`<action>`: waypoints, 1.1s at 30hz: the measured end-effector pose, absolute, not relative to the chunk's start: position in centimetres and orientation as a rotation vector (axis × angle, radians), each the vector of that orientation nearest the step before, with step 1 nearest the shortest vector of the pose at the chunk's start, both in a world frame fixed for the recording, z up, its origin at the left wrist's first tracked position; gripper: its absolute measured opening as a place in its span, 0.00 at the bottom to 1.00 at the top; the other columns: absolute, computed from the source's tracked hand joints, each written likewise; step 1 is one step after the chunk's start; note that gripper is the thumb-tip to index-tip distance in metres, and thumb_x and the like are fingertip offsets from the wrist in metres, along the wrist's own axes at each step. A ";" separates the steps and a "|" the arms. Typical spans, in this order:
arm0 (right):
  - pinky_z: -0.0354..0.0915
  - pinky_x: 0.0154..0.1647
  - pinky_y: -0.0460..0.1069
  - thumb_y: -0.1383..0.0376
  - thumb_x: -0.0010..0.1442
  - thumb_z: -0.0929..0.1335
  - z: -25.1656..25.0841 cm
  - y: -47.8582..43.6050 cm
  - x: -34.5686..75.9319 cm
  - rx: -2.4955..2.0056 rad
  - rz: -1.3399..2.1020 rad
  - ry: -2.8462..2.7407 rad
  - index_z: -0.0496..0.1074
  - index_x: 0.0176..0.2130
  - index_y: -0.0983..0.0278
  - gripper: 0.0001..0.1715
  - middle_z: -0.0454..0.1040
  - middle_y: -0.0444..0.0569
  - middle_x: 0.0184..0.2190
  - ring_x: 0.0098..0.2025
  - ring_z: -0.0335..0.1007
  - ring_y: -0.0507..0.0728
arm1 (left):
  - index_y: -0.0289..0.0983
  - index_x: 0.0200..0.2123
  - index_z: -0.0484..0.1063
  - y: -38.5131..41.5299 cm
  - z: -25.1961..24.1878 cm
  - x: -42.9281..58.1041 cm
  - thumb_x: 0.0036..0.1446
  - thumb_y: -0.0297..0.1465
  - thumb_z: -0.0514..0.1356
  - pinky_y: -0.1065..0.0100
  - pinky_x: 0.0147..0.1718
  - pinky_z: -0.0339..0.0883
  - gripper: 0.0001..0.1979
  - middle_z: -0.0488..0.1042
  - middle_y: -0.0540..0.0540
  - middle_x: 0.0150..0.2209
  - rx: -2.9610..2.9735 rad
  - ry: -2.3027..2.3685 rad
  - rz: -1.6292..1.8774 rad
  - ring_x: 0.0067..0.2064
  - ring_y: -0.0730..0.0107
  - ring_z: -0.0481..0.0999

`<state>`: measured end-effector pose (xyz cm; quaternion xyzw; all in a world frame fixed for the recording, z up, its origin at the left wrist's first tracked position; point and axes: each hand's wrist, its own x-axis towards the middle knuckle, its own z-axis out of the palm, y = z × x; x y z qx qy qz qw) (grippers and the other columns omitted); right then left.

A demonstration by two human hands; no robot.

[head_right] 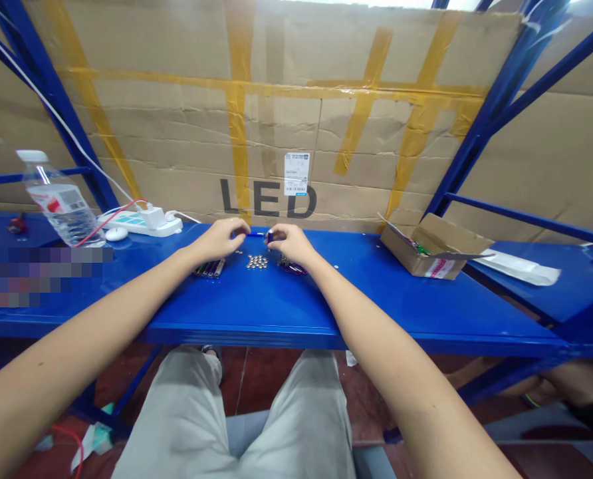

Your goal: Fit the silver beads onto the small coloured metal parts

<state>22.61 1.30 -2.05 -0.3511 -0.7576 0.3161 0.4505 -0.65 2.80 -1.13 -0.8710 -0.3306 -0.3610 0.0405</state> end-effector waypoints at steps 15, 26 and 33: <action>0.67 0.52 0.54 0.74 0.51 0.69 -2.2 0.8 22.7 -0.932 0.425 -2.071 0.78 0.33 0.62 0.10 0.81 0.47 0.38 0.44 0.76 0.58 | 0.40 0.29 0.79 5.3 -2.5 -2.8 0.50 0.28 0.61 0.69 0.30 0.69 0.06 0.81 0.45 0.32 -2.927 -1.187 -0.649 0.30 0.65 0.78; 0.67 0.51 0.53 0.74 0.49 0.69 -2.3 0.9 22.8 -0.969 0.450 -2.086 0.77 0.32 0.64 0.09 0.80 0.47 0.37 0.44 0.76 0.58 | 0.38 0.29 0.79 3.6 -1.0 -2.1 0.48 0.24 0.59 0.69 0.38 0.68 0.09 0.82 0.46 0.34 -2.949 -1.326 -0.455 0.36 0.65 0.79; 0.67 0.51 0.52 0.74 0.49 0.69 -2.4 1.1 22.9 -0.972 0.461 -2.068 0.77 0.32 0.64 0.10 0.80 0.47 0.36 0.43 0.76 0.57 | 0.38 0.34 0.77 2.1 -0.3 -1.0 0.54 0.26 0.61 0.65 0.44 0.69 0.05 0.81 0.46 0.37 -2.870 -1.112 -0.828 0.41 0.64 0.78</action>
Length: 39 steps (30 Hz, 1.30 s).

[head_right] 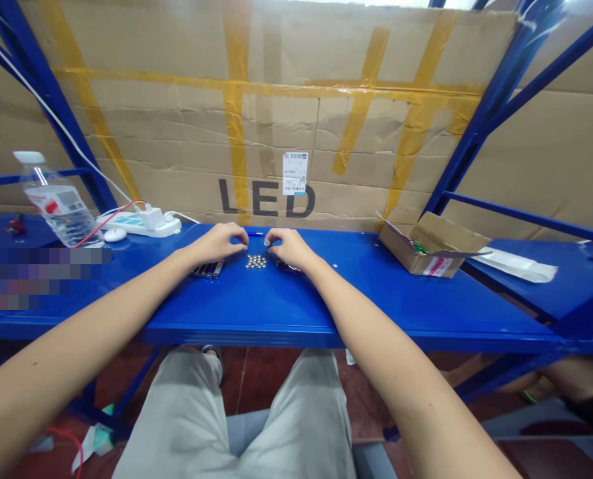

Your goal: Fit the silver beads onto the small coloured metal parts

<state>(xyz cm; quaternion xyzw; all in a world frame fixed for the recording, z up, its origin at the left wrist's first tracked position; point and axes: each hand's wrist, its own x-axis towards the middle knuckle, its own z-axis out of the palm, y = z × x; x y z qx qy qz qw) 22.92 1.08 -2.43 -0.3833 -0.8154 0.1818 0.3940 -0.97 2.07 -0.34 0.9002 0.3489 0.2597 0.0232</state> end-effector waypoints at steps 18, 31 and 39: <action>0.68 0.50 0.53 0.73 0.48 0.70 -2.9 1.6 22.6 -0.872 0.590 -1.979 0.78 0.34 0.65 0.11 0.81 0.48 0.36 0.44 0.77 0.60 | 0.37 0.45 0.72 0.5 -0.9 2.3 0.63 0.26 0.61 0.62 0.46 0.71 0.07 0.78 0.44 0.42 2.925 0.669 1.253 0.45 0.63 0.76; 0.68 0.49 0.51 0.74 0.49 0.70 -2.5 1.3 22.5 -0.901 0.513 -1.983 0.77 0.34 0.65 0.11 0.81 0.47 0.35 0.41 0.76 0.57 | 0.37 0.40 0.74 1.0 -1.6 2.3 0.64 0.28 0.60 0.60 0.48 0.71 0.03 0.76 0.43 0.40 2.985 0.652 1.349 0.45 0.63 0.75; 0.65 0.42 0.49 0.70 0.51 0.70 -2.2 0.5 22.4 -0.931 0.374 -2.008 0.76 0.31 0.65 0.04 0.78 0.46 0.31 0.37 0.72 0.56 | 0.38 0.35 0.74 0.3 -1.7 3.0 0.60 0.29 0.63 0.61 0.47 0.71 0.01 0.75 0.46 0.39 2.807 0.753 1.373 0.43 0.65 0.76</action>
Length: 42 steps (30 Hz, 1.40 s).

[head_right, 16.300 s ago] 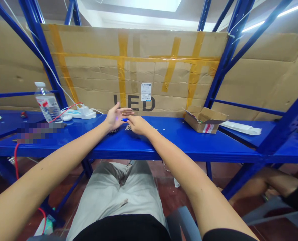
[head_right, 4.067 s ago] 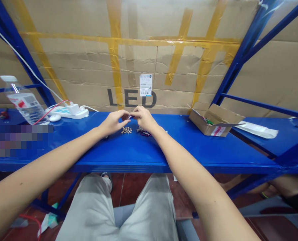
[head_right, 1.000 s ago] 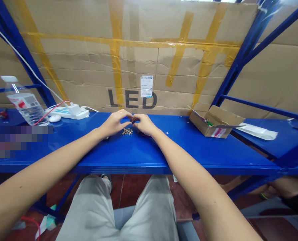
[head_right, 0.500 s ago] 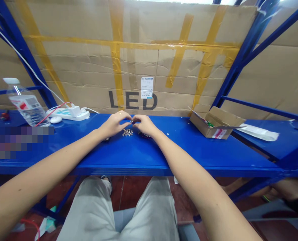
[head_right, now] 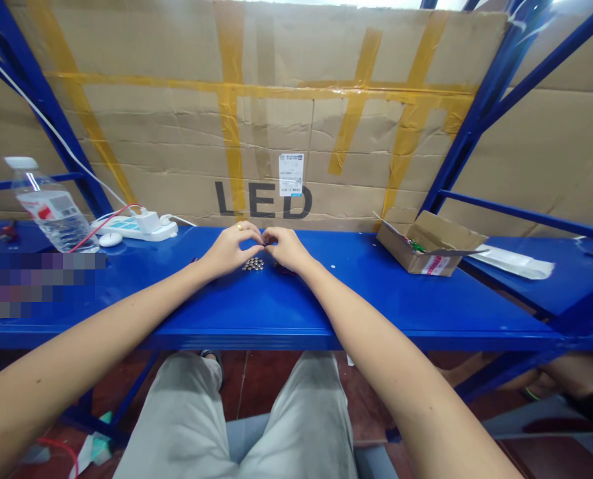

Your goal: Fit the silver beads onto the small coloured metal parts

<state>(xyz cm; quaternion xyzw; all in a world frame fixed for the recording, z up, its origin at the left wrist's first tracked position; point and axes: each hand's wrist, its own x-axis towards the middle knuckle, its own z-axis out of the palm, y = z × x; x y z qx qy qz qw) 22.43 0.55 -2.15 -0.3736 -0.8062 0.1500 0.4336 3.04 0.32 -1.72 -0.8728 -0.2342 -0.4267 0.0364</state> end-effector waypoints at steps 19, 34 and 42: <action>0.67 0.44 0.51 0.70 0.48 0.72 -2.6 1.2 22.3 -0.917 0.586 -1.915 0.75 0.34 0.65 0.08 0.78 0.45 0.31 0.37 0.73 0.56 | 0.37 0.52 0.64 -0.2 -1.0 2.9 0.60 0.21 0.56 0.60 0.49 0.71 0.17 0.68 0.39 0.49 -2.647 -0.590 -1.319 0.45 0.65 0.74; 0.70 0.40 0.49 0.75 0.49 0.73 -3.4 2.6 22.8 -1.117 0.737 -1.979 0.73 0.30 0.65 0.08 0.81 0.47 0.31 0.35 0.78 0.56 | 0.39 0.30 0.79 4.3 -1.9 -3.2 0.49 0.29 0.61 0.69 0.30 0.66 0.06 0.80 0.45 0.29 -2.901 -1.431 -0.581 0.30 0.66 0.76; 0.71 0.47 0.52 0.77 0.47 0.72 -3.0 1.6 22.9 -1.064 0.639 -2.057 0.77 0.31 0.63 0.11 0.82 0.46 0.35 0.42 0.78 0.57 | 0.38 0.26 0.77 2.8 -0.6 -2.4 0.46 0.23 0.60 0.69 0.32 0.66 0.06 0.81 0.47 0.30 -2.892 -1.550 -0.563 0.32 0.65 0.78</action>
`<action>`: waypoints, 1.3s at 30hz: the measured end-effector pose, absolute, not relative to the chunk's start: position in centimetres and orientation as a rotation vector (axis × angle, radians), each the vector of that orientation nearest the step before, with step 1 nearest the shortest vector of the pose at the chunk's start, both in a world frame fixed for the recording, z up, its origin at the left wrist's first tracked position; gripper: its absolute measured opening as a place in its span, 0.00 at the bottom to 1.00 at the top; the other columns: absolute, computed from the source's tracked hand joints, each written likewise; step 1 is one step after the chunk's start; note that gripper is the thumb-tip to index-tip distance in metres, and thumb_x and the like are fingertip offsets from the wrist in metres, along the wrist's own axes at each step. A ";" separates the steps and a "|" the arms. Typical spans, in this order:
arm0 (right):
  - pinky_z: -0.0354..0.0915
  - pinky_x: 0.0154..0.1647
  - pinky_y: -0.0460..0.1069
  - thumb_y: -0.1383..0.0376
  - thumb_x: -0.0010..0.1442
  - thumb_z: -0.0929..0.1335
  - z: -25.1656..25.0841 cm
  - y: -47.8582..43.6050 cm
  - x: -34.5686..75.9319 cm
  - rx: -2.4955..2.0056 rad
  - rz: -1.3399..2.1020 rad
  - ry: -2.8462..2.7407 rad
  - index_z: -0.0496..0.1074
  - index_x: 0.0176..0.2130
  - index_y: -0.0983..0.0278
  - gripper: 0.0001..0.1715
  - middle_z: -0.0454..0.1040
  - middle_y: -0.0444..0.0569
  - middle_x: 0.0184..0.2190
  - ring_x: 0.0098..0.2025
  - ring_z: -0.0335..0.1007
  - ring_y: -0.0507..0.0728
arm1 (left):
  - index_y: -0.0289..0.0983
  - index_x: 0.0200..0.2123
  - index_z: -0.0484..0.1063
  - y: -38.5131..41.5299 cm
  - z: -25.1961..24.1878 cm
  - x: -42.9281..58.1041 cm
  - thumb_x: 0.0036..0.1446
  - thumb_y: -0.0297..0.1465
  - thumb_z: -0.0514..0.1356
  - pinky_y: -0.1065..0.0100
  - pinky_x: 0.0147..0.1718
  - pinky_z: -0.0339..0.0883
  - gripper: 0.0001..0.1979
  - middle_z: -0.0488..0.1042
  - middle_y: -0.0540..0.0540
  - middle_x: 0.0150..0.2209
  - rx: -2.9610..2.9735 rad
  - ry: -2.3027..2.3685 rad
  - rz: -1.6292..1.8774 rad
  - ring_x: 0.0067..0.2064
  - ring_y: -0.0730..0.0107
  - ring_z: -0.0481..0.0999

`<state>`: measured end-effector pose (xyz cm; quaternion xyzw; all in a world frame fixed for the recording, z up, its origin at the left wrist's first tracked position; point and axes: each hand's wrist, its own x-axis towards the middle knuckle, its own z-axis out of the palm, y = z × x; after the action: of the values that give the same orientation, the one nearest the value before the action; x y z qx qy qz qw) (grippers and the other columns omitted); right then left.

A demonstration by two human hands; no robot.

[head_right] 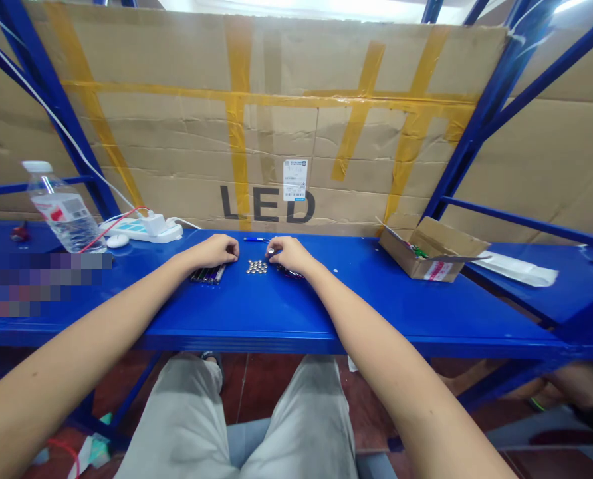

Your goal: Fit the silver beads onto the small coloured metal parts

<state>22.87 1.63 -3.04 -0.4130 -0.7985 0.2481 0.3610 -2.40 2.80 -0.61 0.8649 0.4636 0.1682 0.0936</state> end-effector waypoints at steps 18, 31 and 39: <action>0.67 0.46 0.50 0.73 0.49 0.73 -3.0 1.5 22.6 -1.085 0.566 -2.093 0.77 0.33 0.64 0.09 0.80 0.45 0.33 0.39 0.76 0.56 | 0.37 0.39 0.74 0.4 -1.0 2.4 0.58 0.27 0.60 0.64 0.42 0.72 0.06 0.79 0.46 0.37 2.722 0.832 1.229 0.40 0.66 0.78; 0.69 0.47 0.51 0.74 0.49 0.73 -2.8 1.4 22.3 -1.035 0.617 -2.027 0.77 0.35 0.64 0.11 0.82 0.46 0.34 0.41 0.78 0.57 | 0.36 0.41 0.75 0.8 -1.3 2.6 0.56 0.27 0.63 0.65 0.42 0.70 0.08 0.79 0.46 0.38 2.628 0.947 1.180 0.39 0.66 0.77; 0.72 0.44 0.53 0.74 0.50 0.75 -2.0 0.1 21.5 -1.056 0.815 -1.825 0.68 0.38 0.63 0.18 0.82 0.47 0.32 0.39 0.80 0.58 | 0.35 0.35 0.80 1.0 -1.6 2.8 0.53 0.36 0.67 0.61 0.42 0.70 0.11 0.81 0.44 0.36 2.193 1.057 1.167 0.39 0.61 0.78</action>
<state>21.53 0.14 -1.98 -0.4225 -0.7303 0.3263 0.4262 2.78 1.00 -1.59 0.7927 0.3820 0.4217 0.2190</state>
